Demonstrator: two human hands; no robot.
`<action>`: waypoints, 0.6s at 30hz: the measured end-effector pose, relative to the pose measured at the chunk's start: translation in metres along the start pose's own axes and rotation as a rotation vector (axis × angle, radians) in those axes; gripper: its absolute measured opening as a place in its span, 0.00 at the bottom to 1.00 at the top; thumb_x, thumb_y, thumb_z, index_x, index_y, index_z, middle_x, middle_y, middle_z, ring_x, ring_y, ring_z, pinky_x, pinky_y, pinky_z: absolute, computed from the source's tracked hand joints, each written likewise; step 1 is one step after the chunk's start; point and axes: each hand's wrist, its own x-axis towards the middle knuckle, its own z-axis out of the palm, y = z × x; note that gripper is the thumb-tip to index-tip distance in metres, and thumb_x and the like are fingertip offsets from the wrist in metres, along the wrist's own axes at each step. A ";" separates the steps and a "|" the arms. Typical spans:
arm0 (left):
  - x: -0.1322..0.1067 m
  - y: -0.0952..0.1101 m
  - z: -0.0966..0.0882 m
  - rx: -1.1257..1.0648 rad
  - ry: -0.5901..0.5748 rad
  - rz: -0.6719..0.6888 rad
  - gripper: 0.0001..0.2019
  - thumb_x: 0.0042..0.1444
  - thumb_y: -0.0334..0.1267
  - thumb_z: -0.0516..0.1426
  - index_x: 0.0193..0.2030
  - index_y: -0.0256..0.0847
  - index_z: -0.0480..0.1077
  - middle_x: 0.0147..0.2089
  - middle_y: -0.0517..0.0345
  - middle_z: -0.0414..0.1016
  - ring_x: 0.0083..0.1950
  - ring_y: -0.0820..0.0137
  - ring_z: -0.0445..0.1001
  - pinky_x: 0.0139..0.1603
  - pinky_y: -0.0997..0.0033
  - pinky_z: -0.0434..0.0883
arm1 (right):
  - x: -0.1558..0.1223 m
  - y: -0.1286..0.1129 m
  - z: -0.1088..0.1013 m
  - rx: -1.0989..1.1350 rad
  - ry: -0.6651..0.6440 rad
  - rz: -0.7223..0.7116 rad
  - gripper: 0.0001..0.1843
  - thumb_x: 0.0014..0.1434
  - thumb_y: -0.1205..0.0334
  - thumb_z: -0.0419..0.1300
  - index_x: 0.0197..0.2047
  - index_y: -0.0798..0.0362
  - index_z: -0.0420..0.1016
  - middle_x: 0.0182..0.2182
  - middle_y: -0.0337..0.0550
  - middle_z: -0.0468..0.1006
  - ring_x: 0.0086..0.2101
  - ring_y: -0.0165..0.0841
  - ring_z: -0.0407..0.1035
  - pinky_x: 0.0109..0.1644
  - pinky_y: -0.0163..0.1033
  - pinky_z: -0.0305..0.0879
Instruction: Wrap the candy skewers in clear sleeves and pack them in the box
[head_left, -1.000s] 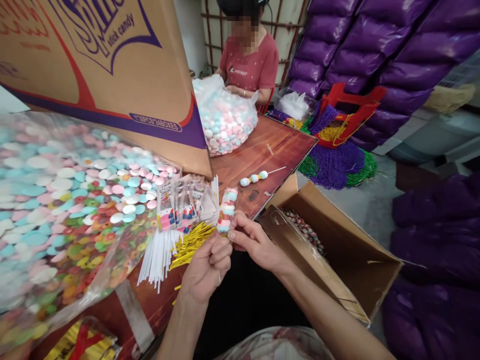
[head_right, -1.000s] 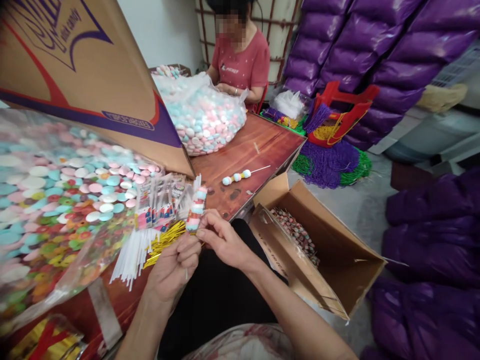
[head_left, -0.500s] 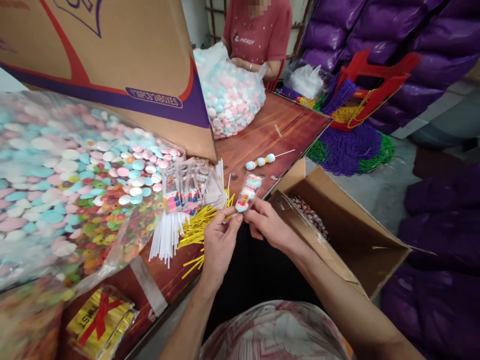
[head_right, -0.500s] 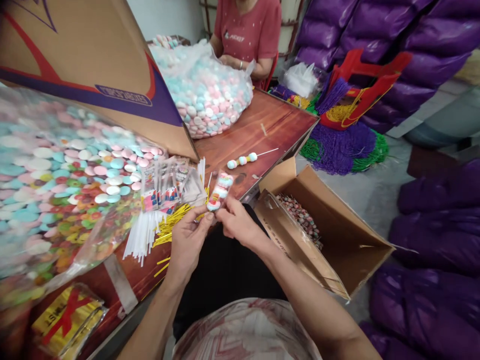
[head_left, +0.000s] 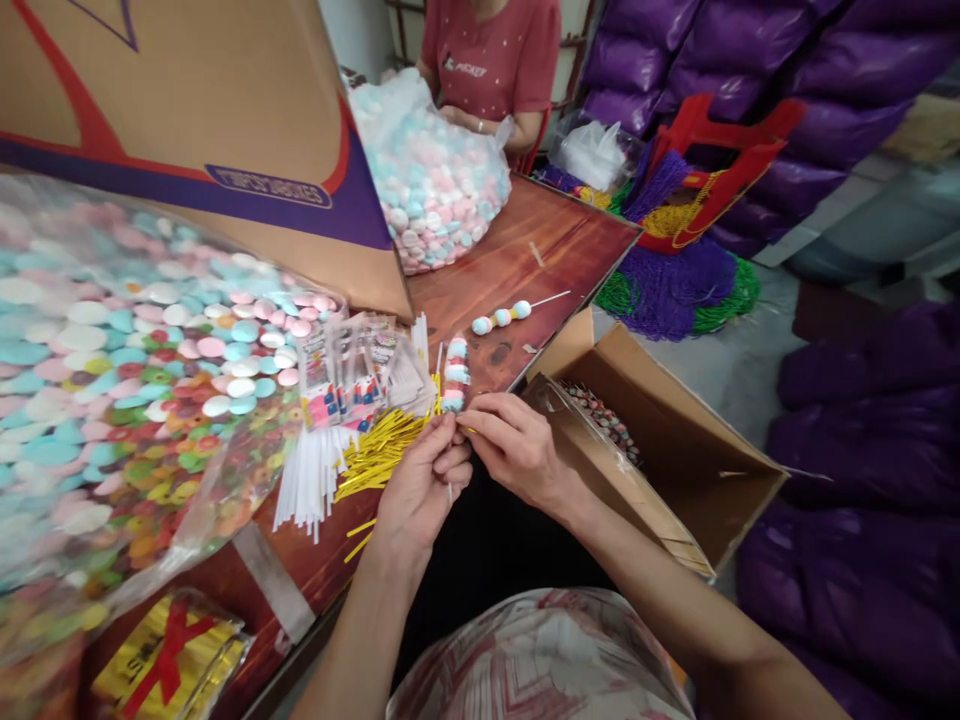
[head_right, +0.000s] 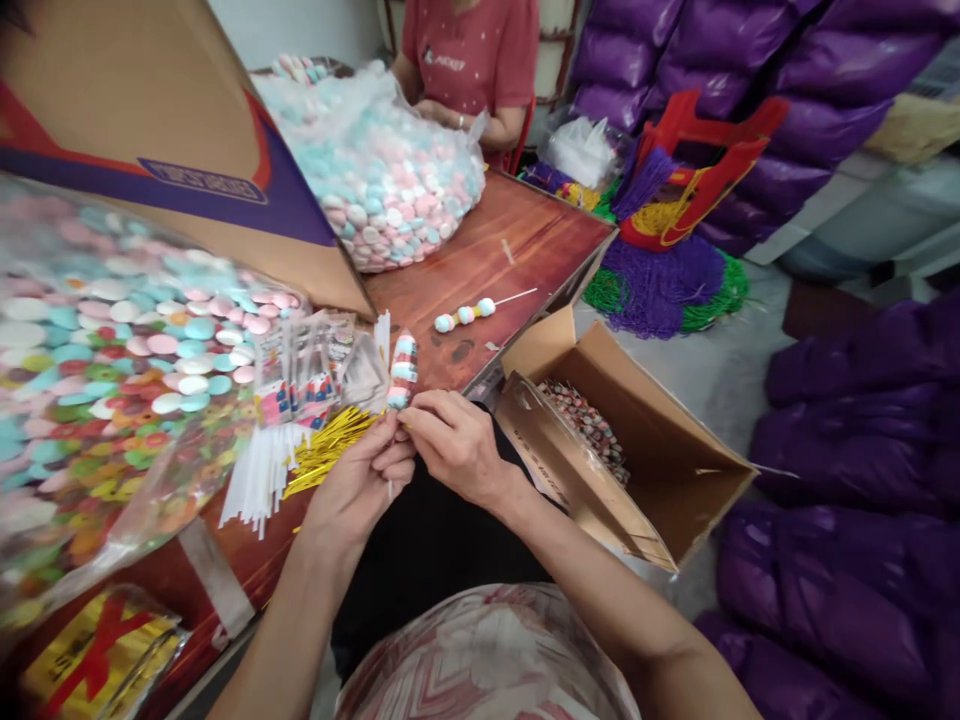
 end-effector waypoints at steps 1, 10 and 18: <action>0.000 -0.001 0.001 0.004 -0.009 0.007 0.04 0.57 0.25 0.60 0.33 0.33 0.69 0.25 0.64 0.66 0.17 0.88 0.56 0.15 0.89 0.53 | 0.001 -0.001 0.001 -0.020 0.009 0.003 0.11 0.66 0.70 0.53 0.43 0.52 0.77 0.39 0.49 0.78 0.41 0.35 0.72 0.47 0.41 0.71; 0.017 -0.020 0.010 0.239 -0.123 0.200 0.11 0.52 0.42 0.68 0.38 0.39 0.75 0.39 0.58 0.76 0.35 0.76 0.73 0.35 0.79 0.72 | -0.002 -0.016 -0.003 0.091 0.055 0.433 0.08 0.66 0.66 0.49 0.35 0.51 0.65 0.32 0.41 0.69 0.32 0.31 0.66 0.39 0.37 0.65; 0.001 -0.037 0.027 0.951 -0.134 0.500 0.27 0.59 0.61 0.55 0.22 0.41 0.76 0.34 0.52 0.74 0.42 0.65 0.70 0.52 0.64 0.65 | -0.010 -0.018 -0.053 0.257 0.170 0.624 0.07 0.65 0.60 0.55 0.37 0.51 0.72 0.31 0.38 0.72 0.32 0.30 0.67 0.37 0.36 0.65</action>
